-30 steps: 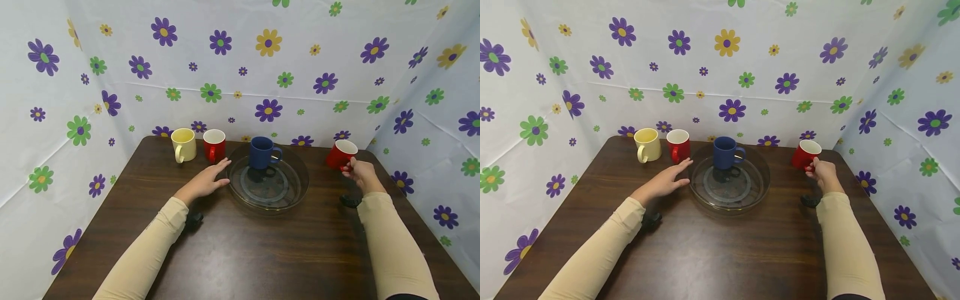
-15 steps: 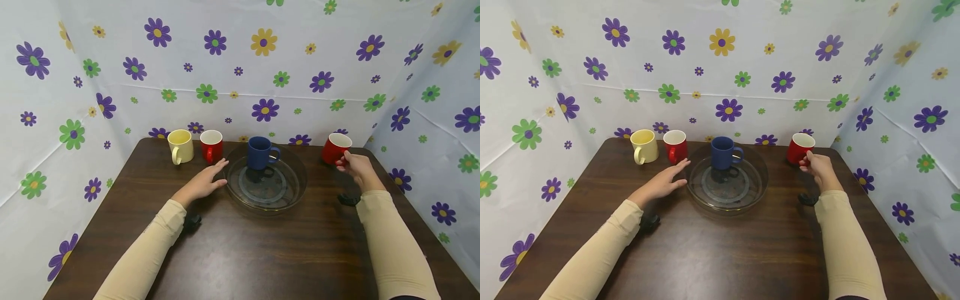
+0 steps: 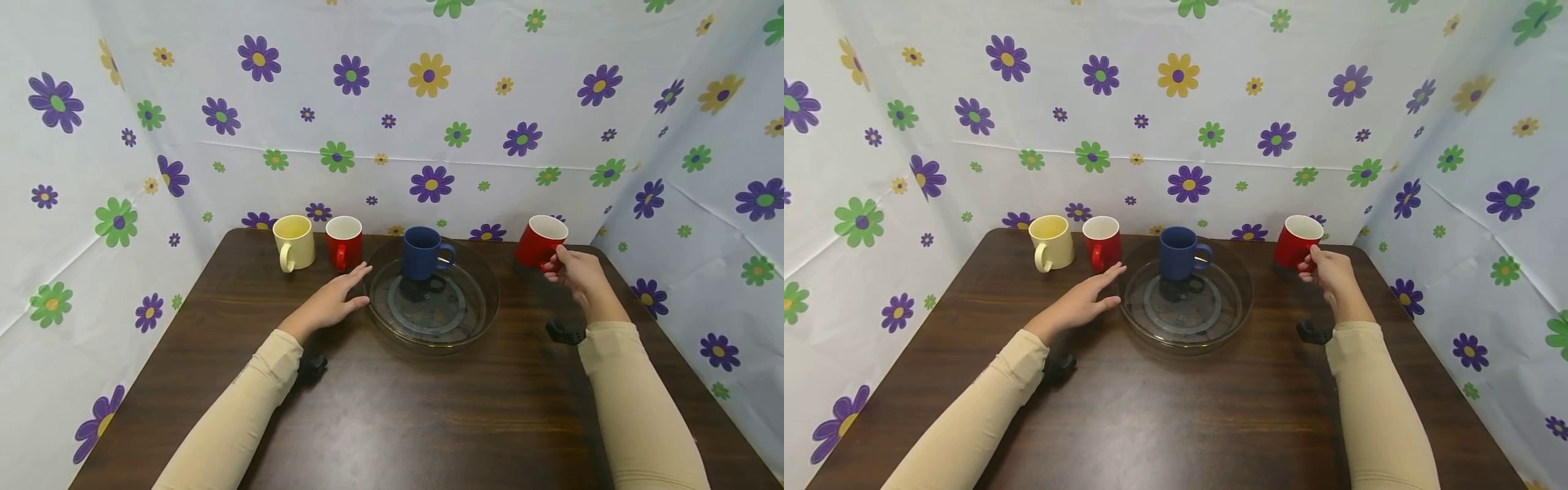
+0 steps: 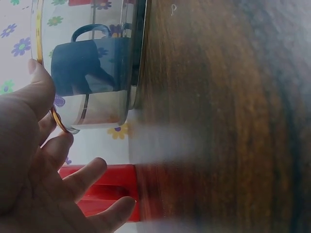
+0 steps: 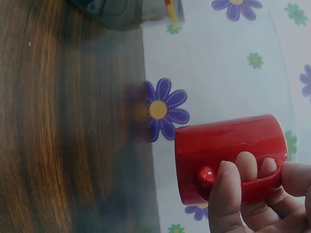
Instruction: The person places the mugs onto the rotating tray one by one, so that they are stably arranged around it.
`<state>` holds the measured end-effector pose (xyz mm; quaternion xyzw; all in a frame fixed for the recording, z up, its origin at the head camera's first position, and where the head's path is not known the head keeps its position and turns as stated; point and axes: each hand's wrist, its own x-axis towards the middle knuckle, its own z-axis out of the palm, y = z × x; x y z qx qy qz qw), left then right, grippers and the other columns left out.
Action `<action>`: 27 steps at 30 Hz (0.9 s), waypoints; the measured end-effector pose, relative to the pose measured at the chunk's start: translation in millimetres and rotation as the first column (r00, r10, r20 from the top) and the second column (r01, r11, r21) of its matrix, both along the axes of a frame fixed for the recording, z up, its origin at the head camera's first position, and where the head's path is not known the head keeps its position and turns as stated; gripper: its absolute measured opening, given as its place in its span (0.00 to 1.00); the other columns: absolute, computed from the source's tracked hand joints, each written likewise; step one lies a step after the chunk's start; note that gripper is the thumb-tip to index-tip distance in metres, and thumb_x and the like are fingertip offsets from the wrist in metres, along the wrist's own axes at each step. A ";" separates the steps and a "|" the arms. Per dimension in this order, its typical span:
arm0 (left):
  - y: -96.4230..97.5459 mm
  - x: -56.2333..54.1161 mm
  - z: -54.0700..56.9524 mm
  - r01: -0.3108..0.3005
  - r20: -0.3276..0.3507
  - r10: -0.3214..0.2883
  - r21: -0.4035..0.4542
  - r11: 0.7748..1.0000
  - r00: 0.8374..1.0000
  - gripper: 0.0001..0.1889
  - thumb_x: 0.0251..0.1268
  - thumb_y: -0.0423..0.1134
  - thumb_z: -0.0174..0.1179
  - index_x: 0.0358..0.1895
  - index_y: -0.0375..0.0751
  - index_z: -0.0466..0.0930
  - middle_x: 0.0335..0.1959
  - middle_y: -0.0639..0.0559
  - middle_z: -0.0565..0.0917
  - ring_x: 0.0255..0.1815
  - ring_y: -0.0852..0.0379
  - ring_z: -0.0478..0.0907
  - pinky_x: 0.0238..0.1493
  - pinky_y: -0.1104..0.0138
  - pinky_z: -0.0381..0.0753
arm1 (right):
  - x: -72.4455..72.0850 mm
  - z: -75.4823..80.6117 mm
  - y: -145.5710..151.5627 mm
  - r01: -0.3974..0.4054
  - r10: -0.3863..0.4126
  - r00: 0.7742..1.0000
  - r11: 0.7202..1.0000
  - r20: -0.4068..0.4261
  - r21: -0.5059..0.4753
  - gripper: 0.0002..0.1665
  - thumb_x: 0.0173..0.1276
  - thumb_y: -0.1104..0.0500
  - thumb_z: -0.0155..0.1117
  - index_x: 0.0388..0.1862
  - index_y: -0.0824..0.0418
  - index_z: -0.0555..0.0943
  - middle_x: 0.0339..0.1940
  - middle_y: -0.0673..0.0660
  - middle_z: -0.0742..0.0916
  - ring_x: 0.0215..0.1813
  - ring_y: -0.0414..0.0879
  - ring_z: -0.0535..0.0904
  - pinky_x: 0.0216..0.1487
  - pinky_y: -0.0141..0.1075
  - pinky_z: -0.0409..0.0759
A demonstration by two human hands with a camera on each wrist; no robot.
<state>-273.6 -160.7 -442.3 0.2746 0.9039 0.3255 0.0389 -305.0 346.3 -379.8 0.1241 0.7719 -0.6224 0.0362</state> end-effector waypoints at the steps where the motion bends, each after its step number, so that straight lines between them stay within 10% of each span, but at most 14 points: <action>1: 0.1 0.2 0.0 0.002 -0.002 -0.002 0.001 1.000 1.000 0.37 0.75 0.47 0.60 0.81 0.41 0.55 0.82 0.42 0.53 0.80 0.38 0.55 0.77 0.42 0.53 | 1.8 1.4 -0.9 -0.001 0.001 1.000 1.000 -0.004 0.009 0.30 0.79 0.40 0.49 0.53 0.68 0.73 0.31 0.50 0.87 0.33 0.42 0.85 0.44 0.31 0.86; 27: 1.1 0.8 -0.7 -0.002 0.000 0.002 0.009 1.000 1.000 0.38 0.75 0.45 0.59 0.81 0.42 0.54 0.82 0.43 0.52 0.81 0.38 0.53 0.77 0.42 0.53 | 30.8 32.4 -37.4 -0.018 0.052 0.989 0.970 -0.136 0.243 0.36 0.78 0.36 0.46 0.52 0.69 0.75 0.33 0.49 0.85 0.32 0.38 0.85 0.40 0.29 0.86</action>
